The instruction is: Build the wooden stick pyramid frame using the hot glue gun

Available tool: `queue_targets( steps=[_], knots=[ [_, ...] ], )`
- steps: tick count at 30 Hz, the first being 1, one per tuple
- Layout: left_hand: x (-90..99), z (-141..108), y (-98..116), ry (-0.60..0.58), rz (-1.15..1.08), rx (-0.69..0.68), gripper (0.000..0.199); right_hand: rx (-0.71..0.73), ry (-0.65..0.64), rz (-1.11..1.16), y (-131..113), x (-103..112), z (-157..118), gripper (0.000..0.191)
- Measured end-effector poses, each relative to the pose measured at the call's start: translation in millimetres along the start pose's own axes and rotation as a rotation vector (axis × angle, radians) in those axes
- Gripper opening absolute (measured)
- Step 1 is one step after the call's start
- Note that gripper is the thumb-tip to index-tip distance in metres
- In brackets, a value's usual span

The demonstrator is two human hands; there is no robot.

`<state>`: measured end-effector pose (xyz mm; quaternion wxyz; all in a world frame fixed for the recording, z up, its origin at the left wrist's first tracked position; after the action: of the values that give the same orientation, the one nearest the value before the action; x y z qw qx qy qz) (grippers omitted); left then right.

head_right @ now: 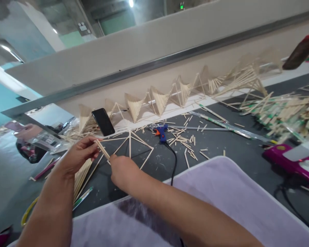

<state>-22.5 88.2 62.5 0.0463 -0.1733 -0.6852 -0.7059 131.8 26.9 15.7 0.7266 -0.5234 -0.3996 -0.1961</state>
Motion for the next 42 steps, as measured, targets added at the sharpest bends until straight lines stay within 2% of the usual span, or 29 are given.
queue_targets(
  steps=[15, 21, 25, 30, 37, 42],
  knots=[
    [-2.6, -0.5, 3.3, 0.047, -0.05, 0.005, 0.02, 0.091, 0.062, -0.001, -4.1, -1.6, -3.8, 0.026],
    [-1.6, -2.4, 6.4, 0.016, -0.056, -0.023, 0.019, 0.044, 0.059, -0.039, -6.3, -3.3, -6.4, 0.028],
    [4.5, -7.3, 10.6, -0.015, -0.033, -0.088, 0.019, 0.014, 0.048, -0.063, -14.1, 0.1, -11.5, 0.028],
    [14.6, -21.6, 24.4, -0.102, 0.022, -0.139, 0.02, -0.002, -0.057, -0.076, -27.9, 8.5, -19.7, 0.031],
    [18.8, -48.4, 45.5, -0.244, 0.04, -0.05, 0.02, -0.004, -0.082, -0.151, -41.6, 12.7, -31.2, 0.035],
    [19.2, -55.6, 48.4, -0.275, 0.009, -0.02, 0.022, -0.039, -0.116, -0.225, -44.9, 8.8, -32.6, 0.037]
  ],
)
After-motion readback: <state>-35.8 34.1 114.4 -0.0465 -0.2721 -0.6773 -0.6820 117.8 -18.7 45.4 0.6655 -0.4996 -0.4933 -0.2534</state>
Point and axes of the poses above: each hand's wrist, its own z-axis towards the middle knuckle, its own x-axis out of the back of the hand, y = z × x, the point moved 3 cm from there along z, towards the middle knuckle, and after that the axes turned 4 degrees about y, right-handed, at the moved point
